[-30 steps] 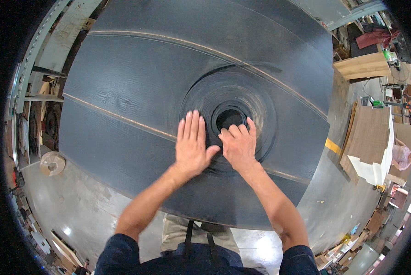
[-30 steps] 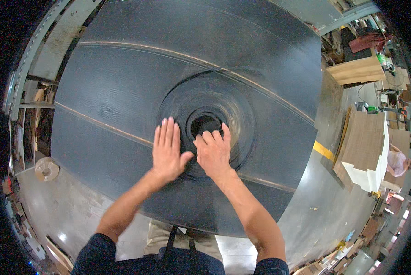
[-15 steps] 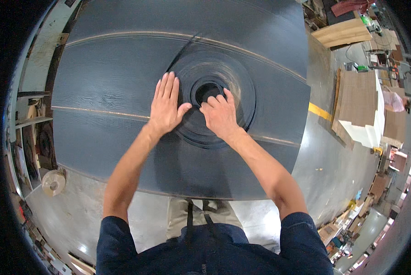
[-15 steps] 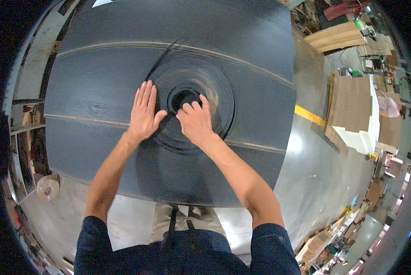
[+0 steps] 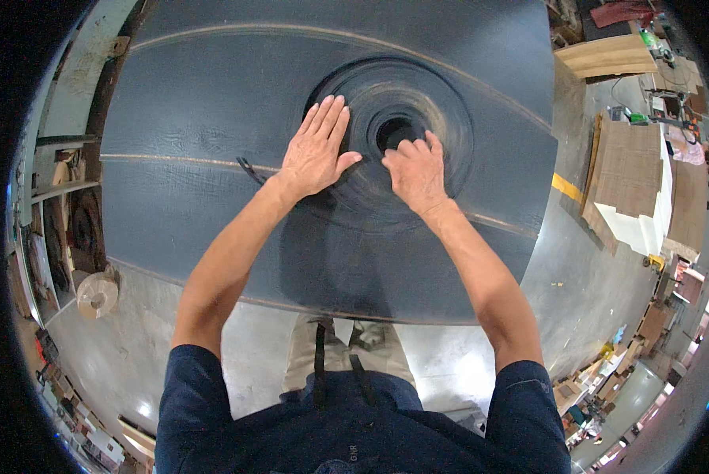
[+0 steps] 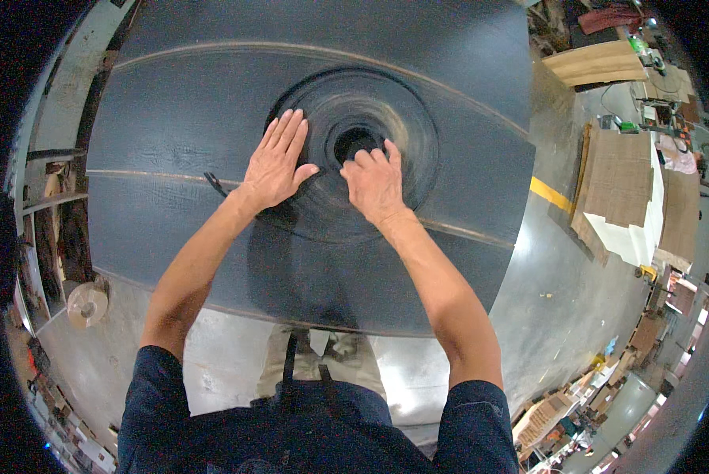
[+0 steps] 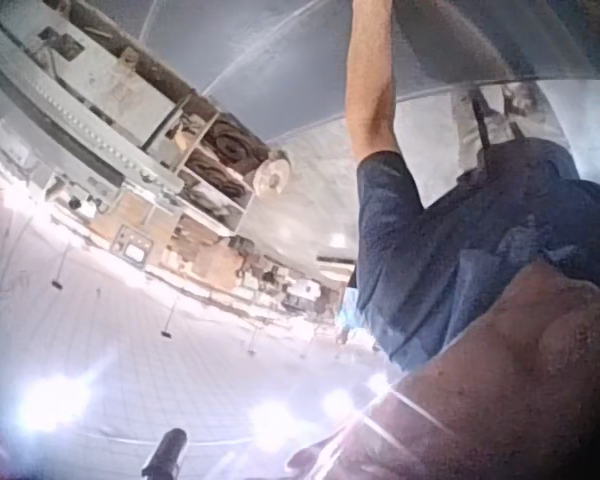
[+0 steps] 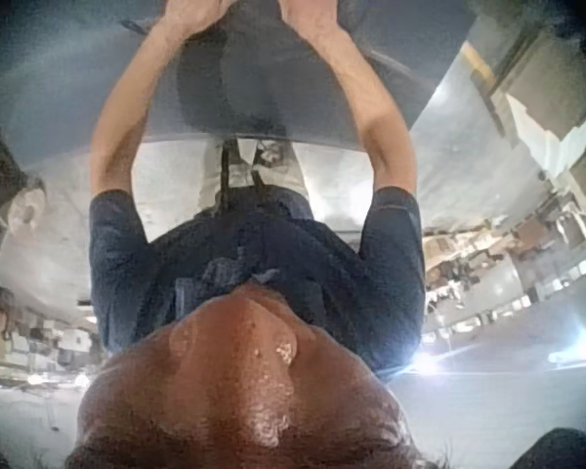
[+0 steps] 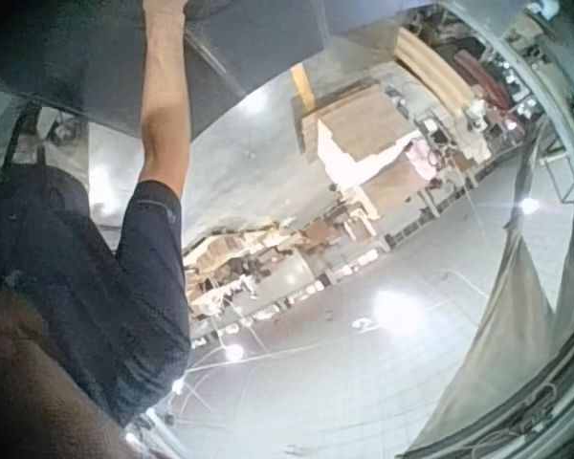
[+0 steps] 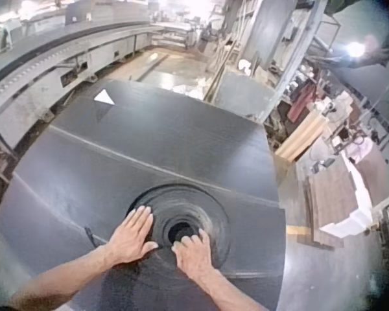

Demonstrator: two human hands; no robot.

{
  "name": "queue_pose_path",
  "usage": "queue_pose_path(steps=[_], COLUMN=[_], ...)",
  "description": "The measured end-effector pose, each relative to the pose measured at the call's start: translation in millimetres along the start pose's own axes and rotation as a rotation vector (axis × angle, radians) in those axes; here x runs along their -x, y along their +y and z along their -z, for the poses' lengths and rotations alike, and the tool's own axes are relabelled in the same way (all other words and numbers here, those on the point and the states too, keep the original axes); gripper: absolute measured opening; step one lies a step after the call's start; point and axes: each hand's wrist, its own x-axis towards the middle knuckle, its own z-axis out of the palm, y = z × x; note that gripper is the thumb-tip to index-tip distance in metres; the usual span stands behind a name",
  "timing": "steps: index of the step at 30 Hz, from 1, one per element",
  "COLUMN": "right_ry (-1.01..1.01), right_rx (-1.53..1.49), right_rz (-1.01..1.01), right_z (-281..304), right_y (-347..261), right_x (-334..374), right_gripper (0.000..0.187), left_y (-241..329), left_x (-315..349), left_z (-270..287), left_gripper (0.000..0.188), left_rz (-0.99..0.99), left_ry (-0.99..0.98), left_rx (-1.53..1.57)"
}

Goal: The person applies a black edging strip to the circular cutout of a wooden panel by hand, smoothing it down along the inner edge. The person then picks up a larger coil of edging material and continues the application process with another worker.

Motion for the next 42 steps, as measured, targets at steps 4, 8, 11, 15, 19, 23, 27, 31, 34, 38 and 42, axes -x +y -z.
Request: queue_pose_path(steps=[4, 8, 11, 15, 19, 23, 27, 31, 34, 38, 42], right_ry=[-0.001, 0.022, 0.005, -0.007, 0.021, 0.027, 0.052, 0.033, 0.039, 0.050, 0.068], right_rx=[0.023, 0.003, 0.026, 0.021, 0.014, 0.021, 0.018, -0.002, -0.013, -0.022, -0.022], right_rz=[-0.022, -0.033, -0.028, -0.022, 0.006, 0.004, 0.004, -0.012, 0.017, 0.009, 0.011], right_z=[0, -2, 0, -1, -2, 2, -5, -5, -9, -2, -5], right_y=[-1, 2, 5, 4, 0, -2, 3, 8, 3, 0, 3], right_x=[2, 6, 4, 4, -5, -1, 3, 6, 1, -3, 1], right_gripper=[0.008, 0.007, 0.007, 0.008, 0.009, 0.010, 0.011, 0.011, 0.010, 0.010, 0.011], left_y=[55, 131, 128, 21, -11, 54, 150, 101, 14, 12, 92], left_x=[20, 42, 53, -7, -9, 21, 54, 27, -23, -17, 13], left_z=[-17, -23, -18, 8, -8, -15, -25, 0, 0, -14, -26], left_gripper=[0.082, 0.079, 0.073, 0.075, 0.081, 0.088, 0.084, 0.070, 0.073, 0.078, 0.083], left_rz=[0.226, 0.429, 0.290, 0.105, 0.022, 0.283, 0.514, 0.302, 0.106, 0.148, 0.478], left_ry=[0.110, 0.102, 0.029, 0.103, 0.057, 0.172, 0.131, 0.105, 0.098, 0.116, 0.211], left_rx=[0.046, 0.166, 0.220, 0.069, 0.027, 0.090, 0.214, 0.166, -0.046, -0.035, 0.046])
